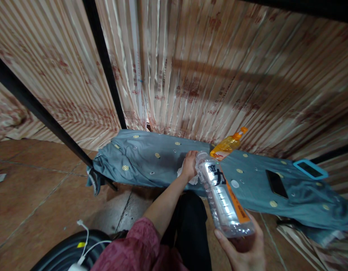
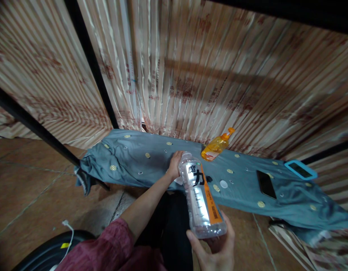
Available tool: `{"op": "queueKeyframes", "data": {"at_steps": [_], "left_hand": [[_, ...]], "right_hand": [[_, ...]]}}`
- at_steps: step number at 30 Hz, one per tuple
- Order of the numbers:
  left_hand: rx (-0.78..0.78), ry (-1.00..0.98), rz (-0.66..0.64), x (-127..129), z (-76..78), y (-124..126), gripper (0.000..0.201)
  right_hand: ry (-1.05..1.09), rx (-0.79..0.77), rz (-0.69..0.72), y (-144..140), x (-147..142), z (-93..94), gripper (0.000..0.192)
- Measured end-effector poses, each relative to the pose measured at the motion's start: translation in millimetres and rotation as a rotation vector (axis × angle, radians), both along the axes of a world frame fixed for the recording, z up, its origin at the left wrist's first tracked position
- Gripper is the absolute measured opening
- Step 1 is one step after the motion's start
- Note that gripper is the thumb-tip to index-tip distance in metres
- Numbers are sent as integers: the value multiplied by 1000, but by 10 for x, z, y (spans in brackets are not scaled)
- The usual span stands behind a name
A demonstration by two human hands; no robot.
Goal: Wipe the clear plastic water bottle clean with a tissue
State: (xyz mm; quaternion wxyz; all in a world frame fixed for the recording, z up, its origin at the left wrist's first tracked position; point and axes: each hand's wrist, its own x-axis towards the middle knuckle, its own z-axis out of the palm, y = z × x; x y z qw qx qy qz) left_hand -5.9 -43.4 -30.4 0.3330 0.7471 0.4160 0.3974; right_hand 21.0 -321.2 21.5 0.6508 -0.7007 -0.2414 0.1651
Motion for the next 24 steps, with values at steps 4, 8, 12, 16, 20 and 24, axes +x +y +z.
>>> {"op": "queueKeyframes", "data": {"at_steps": [4, 8, 12, 16, 20, 24], "left_hand": [[2, -10, 14, 13, -9, -3, 29], [7, -6, 6, 16, -10, -2, 28], [12, 4, 0, 11, -8, 4, 30], [0, 5, -11, -1, 11, 0, 30], [-5, 12, -9, -13, 30, -10, 30], [-4, -5, -5, -14, 24, -9, 28]], "right_hand": [[-19, -3, 6, -2, 2, 4, 109], [-31, -13, 8, -6, 13, -1, 107], [-41, -15, 12, -3, 17, -8, 107], [-27, -14, 7, 2, 7, 0, 113], [-15, -16, -4, 6, -6, 18, 115], [-2, 2, -7, 11, -16, 29, 112]]}}
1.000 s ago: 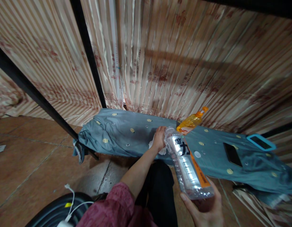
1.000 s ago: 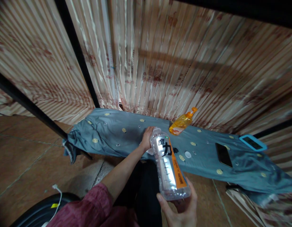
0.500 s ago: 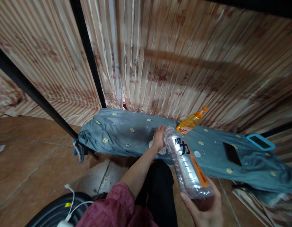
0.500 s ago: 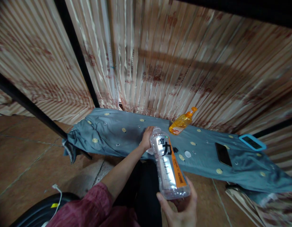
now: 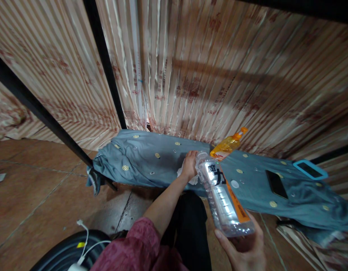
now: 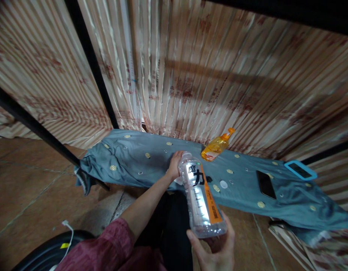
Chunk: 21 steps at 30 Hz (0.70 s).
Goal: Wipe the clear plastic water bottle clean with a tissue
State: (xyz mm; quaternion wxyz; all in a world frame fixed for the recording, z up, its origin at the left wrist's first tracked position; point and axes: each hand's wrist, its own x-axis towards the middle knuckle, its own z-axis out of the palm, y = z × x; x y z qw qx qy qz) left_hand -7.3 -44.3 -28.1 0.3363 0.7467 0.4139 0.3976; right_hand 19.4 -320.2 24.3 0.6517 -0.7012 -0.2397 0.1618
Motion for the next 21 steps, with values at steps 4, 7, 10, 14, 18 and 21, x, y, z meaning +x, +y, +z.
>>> {"op": "queueKeyframes", "data": {"at_steps": [4, 7, 10, 14, 18, 21], "left_hand": [[-1, -19, -5, 1, -14, 6, 30], [-2, -15, -1, 1, -19, 4, 31], [2, -7, 3, 4, -25, 1, 31], [16, -7, -1, 11, -43, 5, 30], [19, -4, 2, 9, -49, 8, 30], [10, 5, 2, 2, -32, 5, 30]], "right_hand": [[11, 15, 5, 5, -5, 3, 108], [12, 25, 5, 4, -3, -2, 107], [5, 20, 6, 1, 3, -14, 108], [-8, 3, 4, -6, 10, -33, 113], [-25, -9, 0, -10, 17, -41, 114], [-14, -13, 3, -10, 16, -37, 114]]}}
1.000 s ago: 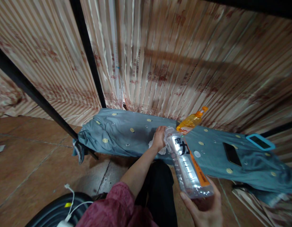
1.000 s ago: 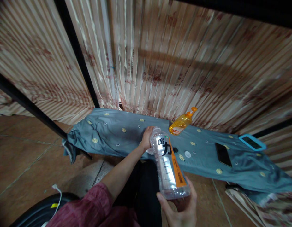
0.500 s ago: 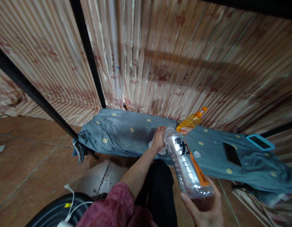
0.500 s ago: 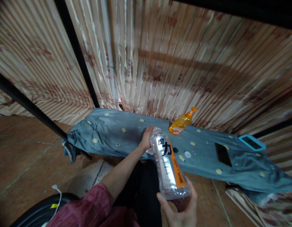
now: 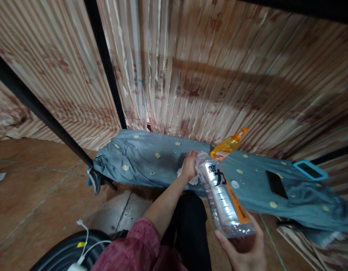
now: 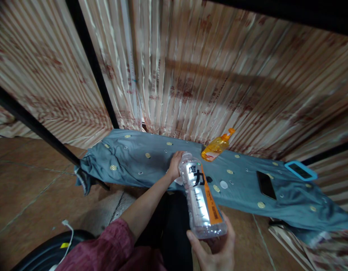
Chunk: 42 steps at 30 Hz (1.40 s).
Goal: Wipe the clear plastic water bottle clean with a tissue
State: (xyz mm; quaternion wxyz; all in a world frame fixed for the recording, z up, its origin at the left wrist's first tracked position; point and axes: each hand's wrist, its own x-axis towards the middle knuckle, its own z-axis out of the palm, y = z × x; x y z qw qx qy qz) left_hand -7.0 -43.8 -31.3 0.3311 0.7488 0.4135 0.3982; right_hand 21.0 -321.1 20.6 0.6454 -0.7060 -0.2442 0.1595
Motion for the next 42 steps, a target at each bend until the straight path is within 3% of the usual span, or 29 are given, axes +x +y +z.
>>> {"op": "queueKeyframes", "data": {"at_steps": [9, 42], "left_hand": [[5, -14, 4, 6, -7, 6, 26], [-12, -30, 14, 22, 14, -6, 29]], "right_hand": [[4, 35, 8, 13, -10, 2, 107], [-6, 0, 1, 1, -4, 3, 110]]}}
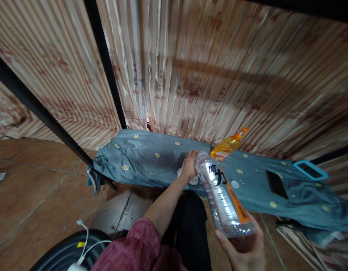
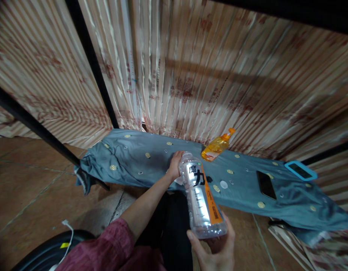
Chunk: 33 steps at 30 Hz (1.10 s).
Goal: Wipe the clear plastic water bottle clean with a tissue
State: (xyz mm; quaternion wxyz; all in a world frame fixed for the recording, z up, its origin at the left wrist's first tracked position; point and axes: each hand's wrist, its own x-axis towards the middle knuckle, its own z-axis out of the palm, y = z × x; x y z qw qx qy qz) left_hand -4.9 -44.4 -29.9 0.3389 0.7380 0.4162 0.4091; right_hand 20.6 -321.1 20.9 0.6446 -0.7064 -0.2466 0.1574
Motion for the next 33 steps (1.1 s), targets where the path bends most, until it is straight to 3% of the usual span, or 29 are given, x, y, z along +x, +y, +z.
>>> {"op": "queueKeyframes", "data": {"at_steps": [33], "left_hand": [[17, 18, -25, 5, -20, 22, 27]], "right_hand": [[-1, 5, 6, 5, 4, 19, 112]]}}
